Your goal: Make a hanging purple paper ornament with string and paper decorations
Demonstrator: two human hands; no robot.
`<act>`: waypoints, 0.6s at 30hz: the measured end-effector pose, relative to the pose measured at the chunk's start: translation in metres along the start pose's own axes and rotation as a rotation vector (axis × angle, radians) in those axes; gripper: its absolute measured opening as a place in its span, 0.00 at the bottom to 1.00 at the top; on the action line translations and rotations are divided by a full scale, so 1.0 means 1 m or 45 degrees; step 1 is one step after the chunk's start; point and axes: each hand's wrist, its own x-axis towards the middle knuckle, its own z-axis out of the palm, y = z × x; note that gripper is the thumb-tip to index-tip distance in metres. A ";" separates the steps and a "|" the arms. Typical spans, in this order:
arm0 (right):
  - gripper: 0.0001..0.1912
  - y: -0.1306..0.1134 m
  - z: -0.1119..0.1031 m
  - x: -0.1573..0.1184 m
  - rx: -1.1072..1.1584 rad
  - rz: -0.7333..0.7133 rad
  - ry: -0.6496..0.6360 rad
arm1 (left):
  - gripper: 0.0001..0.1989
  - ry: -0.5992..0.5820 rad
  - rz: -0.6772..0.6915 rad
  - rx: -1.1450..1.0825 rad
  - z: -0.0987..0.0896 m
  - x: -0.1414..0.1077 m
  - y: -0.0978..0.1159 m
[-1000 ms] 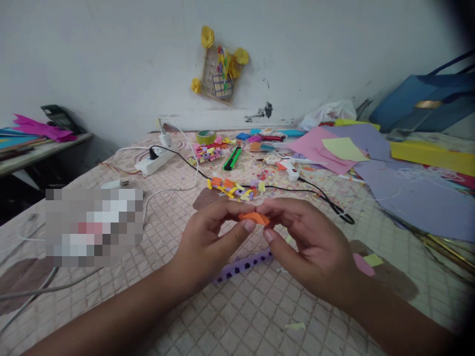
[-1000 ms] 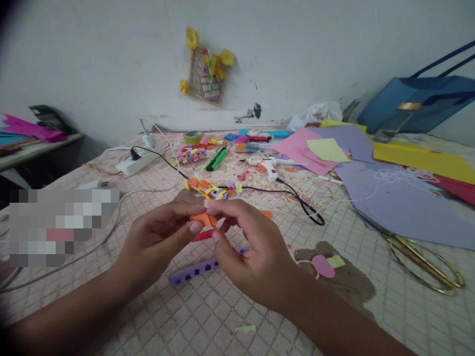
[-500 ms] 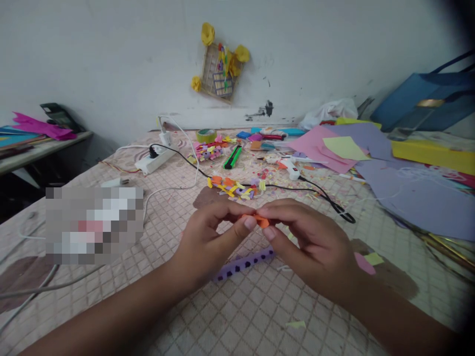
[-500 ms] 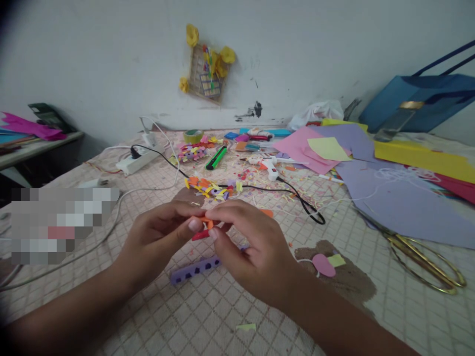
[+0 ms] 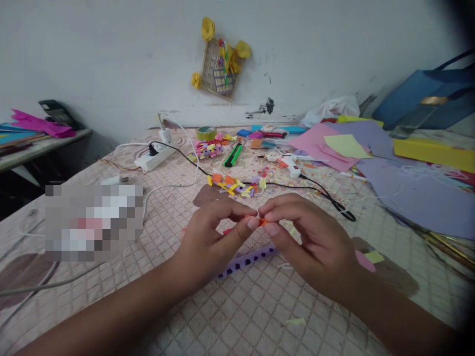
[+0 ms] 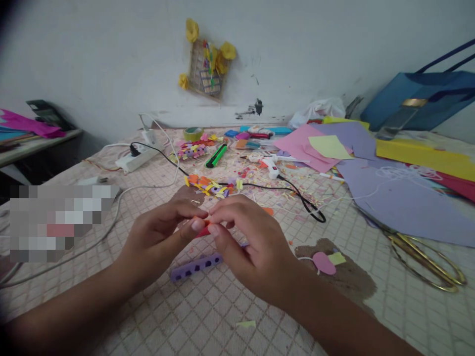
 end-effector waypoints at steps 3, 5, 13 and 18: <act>0.09 0.000 -0.001 -0.001 0.030 0.030 -0.015 | 0.04 0.009 0.063 0.054 0.000 -0.001 0.001; 0.09 -0.001 -0.001 -0.002 0.090 0.076 -0.019 | 0.03 0.016 0.088 0.066 0.001 -0.002 0.002; 0.05 0.000 0.004 -0.004 0.490 0.415 0.001 | 0.02 0.038 0.200 0.128 0.002 -0.004 0.003; 0.05 0.007 0.007 -0.004 0.789 0.623 0.002 | 0.04 0.008 0.299 0.214 0.002 -0.003 0.003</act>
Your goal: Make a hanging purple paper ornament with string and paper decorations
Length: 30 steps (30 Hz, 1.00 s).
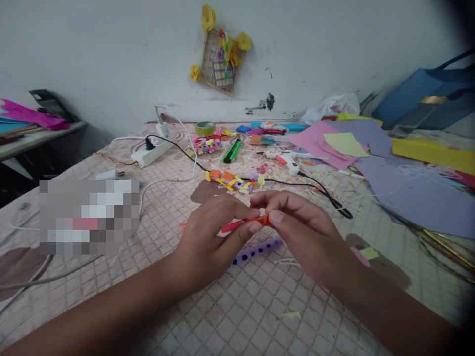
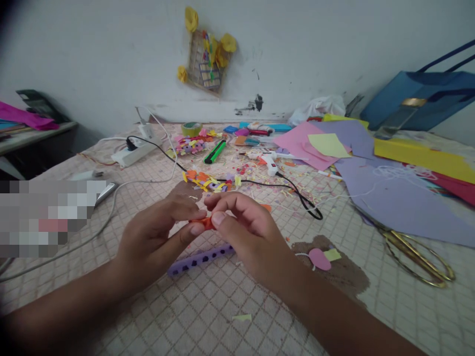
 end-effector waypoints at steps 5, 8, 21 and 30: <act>0.03 -0.004 0.000 0.000 -0.094 -0.007 0.046 | 0.05 0.000 -0.001 0.003 0.000 0.000 -0.001; 0.03 -0.009 0.002 -0.002 -0.303 -0.070 0.084 | 0.04 0.016 -0.052 -0.016 0.000 0.000 -0.001; 0.06 -0.011 0.003 -0.005 -0.336 0.010 0.017 | 0.05 -0.161 0.021 -0.029 0.000 0.003 -0.004; 0.06 -0.012 0.005 -0.003 -0.330 0.037 -0.039 | 0.03 -0.156 -0.056 -0.092 0.000 0.006 -0.001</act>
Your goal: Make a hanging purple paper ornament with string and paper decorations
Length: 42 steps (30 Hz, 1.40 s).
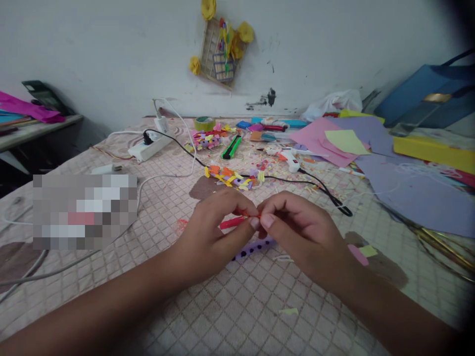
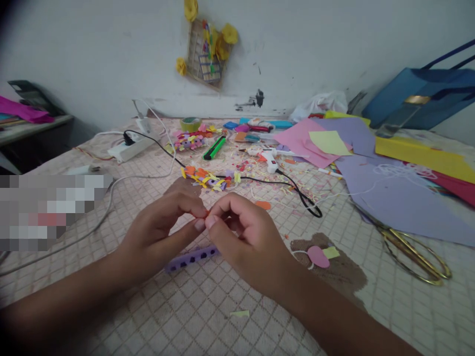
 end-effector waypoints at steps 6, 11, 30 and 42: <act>0.03 0.003 0.001 -0.001 -0.023 0.014 0.082 | 0.02 0.048 -0.015 -0.028 0.001 -0.002 -0.001; 0.07 0.004 0.001 -0.002 -0.058 -0.040 0.169 | 0.05 0.039 0.071 -0.081 0.000 -0.001 0.000; 0.12 0.003 0.001 -0.003 -0.418 -0.366 0.219 | 0.16 0.105 -0.012 -0.186 0.006 -0.011 -0.013; 0.14 0.007 0.006 -0.006 -0.215 -0.254 0.207 | 0.19 0.122 0.026 -0.187 0.008 -0.011 -0.011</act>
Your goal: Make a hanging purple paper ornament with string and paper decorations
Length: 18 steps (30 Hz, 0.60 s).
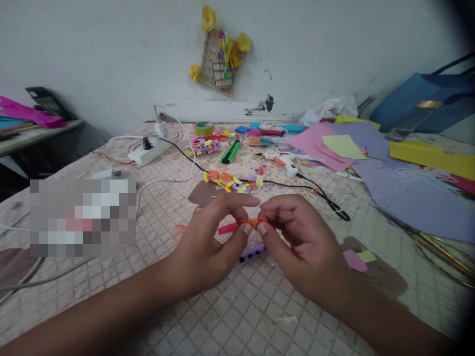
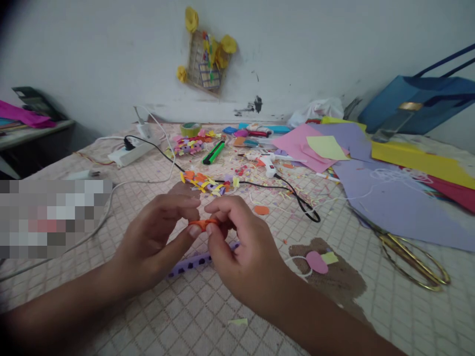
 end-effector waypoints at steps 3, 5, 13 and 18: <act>0.15 -0.002 0.001 0.000 0.114 0.067 0.015 | 0.18 0.053 -0.043 -0.088 0.001 0.000 0.000; 0.16 -0.003 0.000 0.002 0.193 0.115 0.024 | 0.17 0.070 -0.038 -0.169 0.001 0.000 0.000; 0.13 -0.003 -0.005 0.008 0.236 0.227 0.075 | 0.17 0.058 -0.052 -0.155 -0.002 0.000 0.001; 0.08 -0.003 -0.005 0.008 0.135 0.146 0.021 | 0.07 0.078 -0.126 -0.101 -0.002 0.005 0.002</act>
